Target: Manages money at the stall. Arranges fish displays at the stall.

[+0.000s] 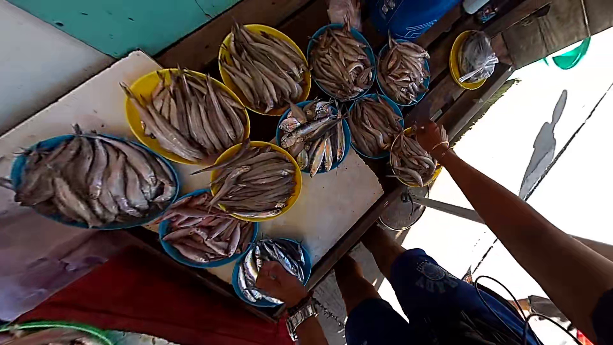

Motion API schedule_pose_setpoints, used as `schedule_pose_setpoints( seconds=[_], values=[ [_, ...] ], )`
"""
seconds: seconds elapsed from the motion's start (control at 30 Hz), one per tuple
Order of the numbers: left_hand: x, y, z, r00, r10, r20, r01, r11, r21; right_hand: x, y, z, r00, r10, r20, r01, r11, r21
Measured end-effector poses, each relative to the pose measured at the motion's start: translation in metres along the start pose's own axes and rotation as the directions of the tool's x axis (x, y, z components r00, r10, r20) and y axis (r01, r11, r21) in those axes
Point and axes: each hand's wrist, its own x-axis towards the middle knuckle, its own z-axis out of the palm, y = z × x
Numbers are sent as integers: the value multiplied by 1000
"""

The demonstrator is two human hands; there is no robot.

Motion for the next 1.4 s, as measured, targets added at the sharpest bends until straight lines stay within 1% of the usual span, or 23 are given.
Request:
schedule_pose_setpoints(
  seconds=[0.03,0.07,0.1,0.13,0.17,0.2,0.23,0.3,0.33,0.4,0.43,0.5,0.53,0.6,0.67,0.77,0.83,0.9,1.0,1.13,1.2,1.3,1.4],
  values=[
    [-12,10,27,993,-30,116,38,997,-69,20,25,-10,997,70,24,-68,995,-72],
    [-26,21,56,962,-71,262,101,990,-101,35,47,-15,991,110,70,-97,983,-157],
    [-40,33,86,904,-99,416,158,981,-110,45,66,-17,983,127,131,-95,968,-231],
    [-53,46,115,822,-125,555,213,972,-97,53,84,-17,972,133,193,-74,956,-285],
    [-66,58,143,737,-144,661,262,961,-83,59,98,-14,958,134,254,-57,956,-289],
    [-77,69,170,658,-160,736,315,946,-77,64,111,-10,942,126,310,-39,962,-270],
    [-86,80,194,593,-170,787,372,925,-80,67,121,-3,928,120,354,-39,973,-228],
    [-99,101,235,518,-183,835,458,884,-90,80,140,13,905,129,405,-77,987,-142],
    [-102,109,251,496,-188,848,485,870,-91,83,140,14,888,138,439,-97,989,-115],
    [-106,120,278,470,-193,861,517,851,-92,83,133,8,859,123,496,-89,992,-92],
    [-108,123,289,469,-193,862,523,847,-95,81,128,5,855,114,507,-77,993,-94],
    [-112,127,303,477,-200,856,541,834,-107,77,123,4,873,70,482,-16,993,-116],
    [-115,129,307,495,-208,843,552,825,-121,75,125,4,884,30,467,31,992,-122],
    [-116,132,307,558,-212,802,532,834,-150,70,122,-1,872,-55,486,135,982,-132],
    [-110,135,299,588,-226,777,491,863,-120,56,116,-8,848,-122,517,220,966,-133],
    [-98,132,278,577,-293,763,477,879,-23,25,98,-19,811,-200,550,341,925,-168],
    [-89,128,256,592,-324,738,473,881,8,-3,81,-18,788,-223,573,378,911,-166],
    [-76,121,231,618,-343,707,451,892,39,-31,60,-9,760,-222,611,372,919,-128],
    [-52,100,196,672,-355,650,388,916,99,-61,25,16,707,-240,665,368,928,-56],
    [-15,64,146,722,-408,559,349,912,215,-85,-23,72,617,-239,750,340,940,20],
    [3,47,127,764,-399,507,302,915,266,-93,-46,101,582,-209,786,315,949,19],
    [27,40,108,842,-346,414,228,924,308,-101,-74,138,572,-199,796,288,957,32],
    [41,37,93,879,-344,330,217,905,365,-113,-96,158,566,-189,802,232,971,65]
  ],
)
